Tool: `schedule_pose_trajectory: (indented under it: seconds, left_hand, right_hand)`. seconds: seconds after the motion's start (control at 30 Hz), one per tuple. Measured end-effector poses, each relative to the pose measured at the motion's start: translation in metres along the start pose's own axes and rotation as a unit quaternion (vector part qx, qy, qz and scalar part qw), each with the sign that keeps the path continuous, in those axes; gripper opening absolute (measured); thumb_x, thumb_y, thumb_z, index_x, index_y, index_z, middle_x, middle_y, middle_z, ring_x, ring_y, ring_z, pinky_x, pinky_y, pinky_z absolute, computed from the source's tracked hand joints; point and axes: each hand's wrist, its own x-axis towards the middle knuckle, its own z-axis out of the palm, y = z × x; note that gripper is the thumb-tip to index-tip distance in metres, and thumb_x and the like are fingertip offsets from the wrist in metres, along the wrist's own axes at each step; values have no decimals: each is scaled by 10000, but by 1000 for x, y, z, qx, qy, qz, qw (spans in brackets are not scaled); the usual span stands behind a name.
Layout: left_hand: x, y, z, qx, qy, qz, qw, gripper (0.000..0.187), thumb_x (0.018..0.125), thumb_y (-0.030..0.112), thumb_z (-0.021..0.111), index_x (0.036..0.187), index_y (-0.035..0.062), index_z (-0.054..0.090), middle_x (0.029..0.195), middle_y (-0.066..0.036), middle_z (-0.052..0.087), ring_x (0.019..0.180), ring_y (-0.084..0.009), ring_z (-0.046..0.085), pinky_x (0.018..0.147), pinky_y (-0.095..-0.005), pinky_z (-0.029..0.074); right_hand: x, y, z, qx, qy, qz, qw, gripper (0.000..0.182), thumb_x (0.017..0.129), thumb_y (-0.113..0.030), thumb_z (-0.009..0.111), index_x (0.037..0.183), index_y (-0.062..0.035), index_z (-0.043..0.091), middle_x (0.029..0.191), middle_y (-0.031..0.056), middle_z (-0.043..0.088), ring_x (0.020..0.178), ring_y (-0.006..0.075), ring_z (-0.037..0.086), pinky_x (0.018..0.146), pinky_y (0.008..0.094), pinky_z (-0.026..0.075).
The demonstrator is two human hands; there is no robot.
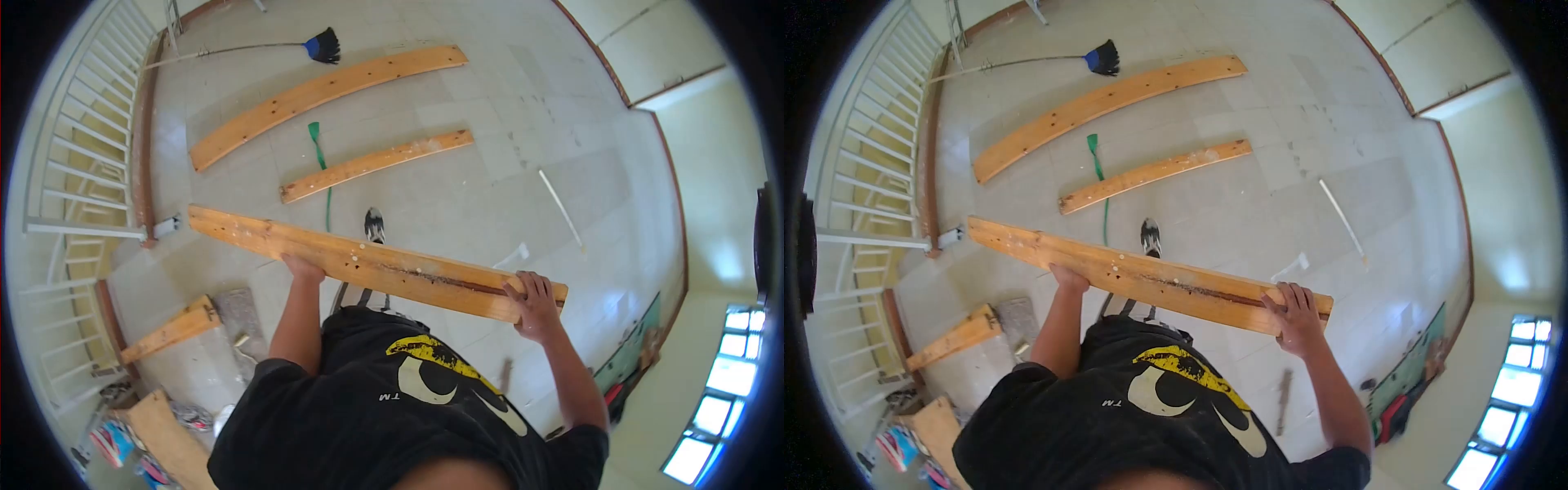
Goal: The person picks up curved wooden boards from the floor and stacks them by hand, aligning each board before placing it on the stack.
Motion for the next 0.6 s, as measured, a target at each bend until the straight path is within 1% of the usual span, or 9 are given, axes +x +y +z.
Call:
schedule_pose_trajectory:
  seconds: [0.1, 0.17, 0.2, 0.23, 0.33, 0.43, 0.5, 0.53, 0.6]
  left_hand:
    - [19, -32, 45, -9, 30, -35, 999, 770, 870, 684, 163, 1388, 153, 371, 1417, -81, 410, 1289, -313, 379, 1054, -504, 306]
    - [50, -52, 88, -24, 58, -48, 997, 764, 878, 674, 171, 1382, 137, 376, 1411, -86, 416, 1283, -313, 385, 1054, -499, 306]
    - [65, -64, 109, -29, 52, -27, 998, 766, 879, 672, 178, 1377, 126, 378, 1408, -91, 417, 1278, -317, 387, 1055, -504, 302]
    - [73, -80, 117, -36, 53, -8, 998, 768, 880, 670, 186, 1373, 115, 381, 1405, -96, 419, 1273, -322, 390, 1056, -509, 299]
    - [102, -100, 152, -82, 62, -47, 994, 758, 880, 666, 192, 1368, 119, 388, 1402, -100, 424, 1262, -333, 395, 1058, -518, 287]
    - [85, -93, 238, -108, 102, -84, 985, 779, 870, 676, 193, 1384, 119, 371, 1422, -105, 398, 1282, -337, 370, 1071, -511, 267]
    - [129, -123, 235, -132, 99, -95, 982, 807, 857, 696, 198, 1395, 115, 357, 1441, -109, 371, 1298, -336, 349, 1080, -507, 248]
    - [138, -126, 241, -151, 91, -106, 979, 837, 844, 715, 203, 1406, 111, 343, 1460, -114, 345, 1314, -335, 329, 1089, -504, 229]
    - [141, -133, 264, -168, 118, -84, 975, 868, 829, 733, 205, 1418, 106, 325, 1476, -116, 318, 1328, -333, 308, 1095, -505, 211]
  right_hand:
    - [30, 53, 8, -65, 23, 0, 998, 885, 520, -98, 755, 1346, -203, 455, 1343, 165, 389, 1237, 358, 363, 1026, 515, 290]
    - [71, 89, 3, -75, 23, 67, 995, 845, 537, -121, 742, 1332, -197, 467, 1324, 158, 401, 1241, 347, 360, 1026, 542, 277]
    - [91, 105, -1, -68, 18, 82, 994, 829, 543, -216, 775, 1315, -173, 478, 1311, 154, 400, 1223, 349, 363, 1022, 565, 265]
    - [110, 113, -13, -70, 1, 73, 995, 829, 543, -216, 775, 1315, -173, 478, 1311, 154, 400, 1223, 349, 363, 1022, 565, 265]
    - [177, 128, -32, -26, -42, 133, 990, 848, 536, -355, 813, 1289, -143, 486, 1226, 140, 459, 1174, 309, 408, 1009, 573, 268]
    - [250, 145, -40, -6, -47, 114, 992, 830, 544, -475, 813, 1226, -98, 528, 1101, 145, 559, 1089, 313, 501, 1002, 537, 287]
    - [305, 151, -43, 57, 2, 83, 995, 686, 608, -484, 776, 1133, -88, 581, 914, 132, 606, 935, 292, 582, 926, 468, 400]
    - [331, 154, -49, 50, -3, 62, 997, 686, 608, -484, 776, 1133, -88, 581, 914, 132, 606, 935, 292, 582, 926, 468, 400]
    - [370, 151, -54, 52, -115, 96, 987, 600, 654, -478, 755, 1076, -78, 608, 928, 161, 634, 914, 327, 605, 853, 410, 462]
